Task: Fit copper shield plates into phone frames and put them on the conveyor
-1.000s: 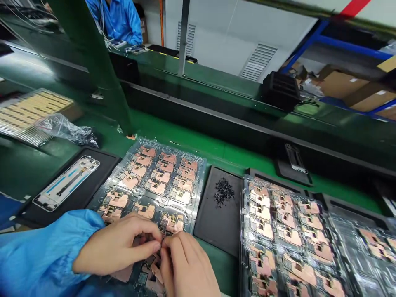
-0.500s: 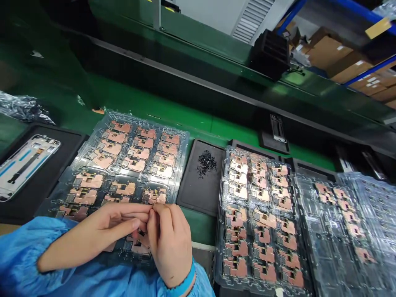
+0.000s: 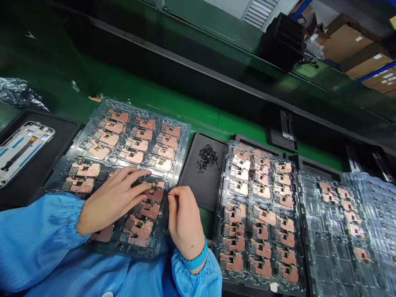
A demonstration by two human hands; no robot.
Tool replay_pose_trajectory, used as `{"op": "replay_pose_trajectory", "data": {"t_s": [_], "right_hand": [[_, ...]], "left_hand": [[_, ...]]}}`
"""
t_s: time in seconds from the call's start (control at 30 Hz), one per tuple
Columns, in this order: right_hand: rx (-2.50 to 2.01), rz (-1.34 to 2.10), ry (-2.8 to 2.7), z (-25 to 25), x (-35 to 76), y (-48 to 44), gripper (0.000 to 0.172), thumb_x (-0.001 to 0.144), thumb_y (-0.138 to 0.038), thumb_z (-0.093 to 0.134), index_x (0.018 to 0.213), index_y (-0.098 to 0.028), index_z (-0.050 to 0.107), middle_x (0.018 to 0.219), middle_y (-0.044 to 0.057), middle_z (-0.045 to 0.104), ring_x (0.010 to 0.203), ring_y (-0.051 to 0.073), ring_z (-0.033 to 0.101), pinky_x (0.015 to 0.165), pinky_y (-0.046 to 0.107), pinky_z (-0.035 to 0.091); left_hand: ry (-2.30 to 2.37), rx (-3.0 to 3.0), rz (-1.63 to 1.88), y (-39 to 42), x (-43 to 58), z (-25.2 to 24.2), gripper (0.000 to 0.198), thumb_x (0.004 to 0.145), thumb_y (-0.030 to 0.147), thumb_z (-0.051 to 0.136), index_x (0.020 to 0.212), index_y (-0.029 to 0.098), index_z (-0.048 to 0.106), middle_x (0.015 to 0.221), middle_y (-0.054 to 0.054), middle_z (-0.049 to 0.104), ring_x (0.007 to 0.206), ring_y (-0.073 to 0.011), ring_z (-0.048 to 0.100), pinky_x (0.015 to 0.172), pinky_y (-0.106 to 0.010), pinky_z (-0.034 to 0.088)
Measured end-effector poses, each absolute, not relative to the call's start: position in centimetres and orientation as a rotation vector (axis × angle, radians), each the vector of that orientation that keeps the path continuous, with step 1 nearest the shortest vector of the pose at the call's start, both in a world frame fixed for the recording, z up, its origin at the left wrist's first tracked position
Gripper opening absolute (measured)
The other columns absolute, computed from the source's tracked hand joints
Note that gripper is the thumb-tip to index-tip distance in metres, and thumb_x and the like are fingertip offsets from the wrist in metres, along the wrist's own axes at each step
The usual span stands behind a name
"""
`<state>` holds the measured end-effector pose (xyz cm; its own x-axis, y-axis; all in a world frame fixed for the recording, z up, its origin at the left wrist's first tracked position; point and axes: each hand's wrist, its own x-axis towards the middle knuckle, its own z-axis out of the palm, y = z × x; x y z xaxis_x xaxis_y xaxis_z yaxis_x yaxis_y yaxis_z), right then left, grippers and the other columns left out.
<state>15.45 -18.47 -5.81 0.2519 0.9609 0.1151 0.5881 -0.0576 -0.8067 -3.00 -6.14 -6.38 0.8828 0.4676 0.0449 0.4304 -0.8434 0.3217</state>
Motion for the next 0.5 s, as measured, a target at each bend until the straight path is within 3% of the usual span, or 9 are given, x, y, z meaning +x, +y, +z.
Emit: {"op": "replay_pose_trajectory", "data": {"t_s": [0.17,0.3,0.4,0.5], "right_hand": [[-1.697,0.725,-1.519,-5.8,15.3,-17.8,0.013,0.106,-0.012,0.044,0.102,-0.021,0.053,0.100,0.005,0.057,0.092,0.019,0.057,0.082,0.029,0.047],[-1.651,0.806,-1.490,-5.4,14.4,-17.5,0.011,0.105,-0.015,0.049,0.102,-0.022,0.056,0.095,0.002,0.063,0.086,0.017,0.061,0.078,0.027,0.048],[-1.605,0.929,-1.404,-5.0,13.3,-17.2,0.009,0.105,-0.019,0.051,0.102,-0.023,0.059,0.091,0.001,0.066,0.079,0.016,0.064,0.070,0.025,0.048],[-1.592,0.978,-1.370,-4.7,12.4,-16.7,0.008,0.105,-0.022,0.052,0.100,-0.023,0.059,0.085,0.000,0.066,0.071,0.015,0.064,0.065,0.025,0.047]], "left_hand": [[0.602,2.342,0.117,-5.5,-3.7,-5.0,0.027,0.107,0.024,0.044,0.125,0.024,0.063,0.119,-0.004,0.069,0.112,-0.0243,0.062,0.094,-0.042,0.053],[0.803,1.886,0.165,-5.5,-5.1,-2.8,0.038,0.105,0.040,0.050,0.143,0.033,0.051,0.121,0.000,0.071,0.105,-0.0177,0.070,0.086,-0.027,0.058],[0.974,1.681,0.220,-6.2,-6.3,-1.8,0.040,0.103,0.046,0.051,0.140,0.031,0.055,0.113,-0.001,0.073,0.094,-0.0174,0.074,0.083,-0.026,0.060],[1.077,1.859,0.242,-6.8,-7.2,-1.5,0.039,0.106,0.044,0.046,0.142,0.034,0.057,0.127,-0.001,0.069,0.108,-0.0200,0.070,0.095,-0.031,0.056]]}}
